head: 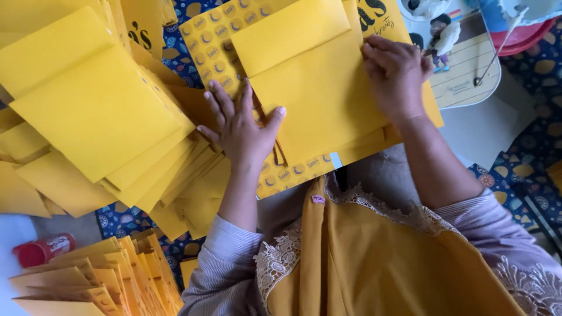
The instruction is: Assembling yellow paper boxes by applying glue to templates and folding the flaps.
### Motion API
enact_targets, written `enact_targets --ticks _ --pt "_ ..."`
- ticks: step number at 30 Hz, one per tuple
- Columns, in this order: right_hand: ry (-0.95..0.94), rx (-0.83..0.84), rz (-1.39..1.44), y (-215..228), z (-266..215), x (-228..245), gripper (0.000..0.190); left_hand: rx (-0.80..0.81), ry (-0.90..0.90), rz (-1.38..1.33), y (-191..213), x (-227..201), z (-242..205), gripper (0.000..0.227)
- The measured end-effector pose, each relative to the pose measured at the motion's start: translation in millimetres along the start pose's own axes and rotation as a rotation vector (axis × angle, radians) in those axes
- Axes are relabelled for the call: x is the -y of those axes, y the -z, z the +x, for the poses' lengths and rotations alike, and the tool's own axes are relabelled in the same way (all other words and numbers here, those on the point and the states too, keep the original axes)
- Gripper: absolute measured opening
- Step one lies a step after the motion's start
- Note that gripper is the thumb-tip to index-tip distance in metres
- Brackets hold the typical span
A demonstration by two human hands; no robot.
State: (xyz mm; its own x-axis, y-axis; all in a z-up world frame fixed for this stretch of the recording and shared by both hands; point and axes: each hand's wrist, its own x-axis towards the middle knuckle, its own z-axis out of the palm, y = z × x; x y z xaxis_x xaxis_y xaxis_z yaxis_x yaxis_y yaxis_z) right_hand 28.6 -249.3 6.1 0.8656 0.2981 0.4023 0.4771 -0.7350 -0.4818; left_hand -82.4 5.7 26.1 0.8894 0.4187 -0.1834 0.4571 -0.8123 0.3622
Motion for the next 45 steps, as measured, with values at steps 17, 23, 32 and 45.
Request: enact_targets --ticks 17,23,32,45 --pt "-0.003 0.239 -0.141 -35 0 71 0.093 -0.008 -0.005 0.058 -4 3 2 0.092" --pt "-0.045 0.181 -0.142 -3 5 22 0.085 0.021 0.013 0.095 -8 6 5 0.097" --pt "-0.080 0.197 0.043 0 -3 9 0.060 -0.011 0.036 -0.038 -5 3 5 0.075" --pt "-0.060 0.178 -0.039 2 -6 13 0.062 -0.046 0.191 -0.265 6 -30 2 0.090"
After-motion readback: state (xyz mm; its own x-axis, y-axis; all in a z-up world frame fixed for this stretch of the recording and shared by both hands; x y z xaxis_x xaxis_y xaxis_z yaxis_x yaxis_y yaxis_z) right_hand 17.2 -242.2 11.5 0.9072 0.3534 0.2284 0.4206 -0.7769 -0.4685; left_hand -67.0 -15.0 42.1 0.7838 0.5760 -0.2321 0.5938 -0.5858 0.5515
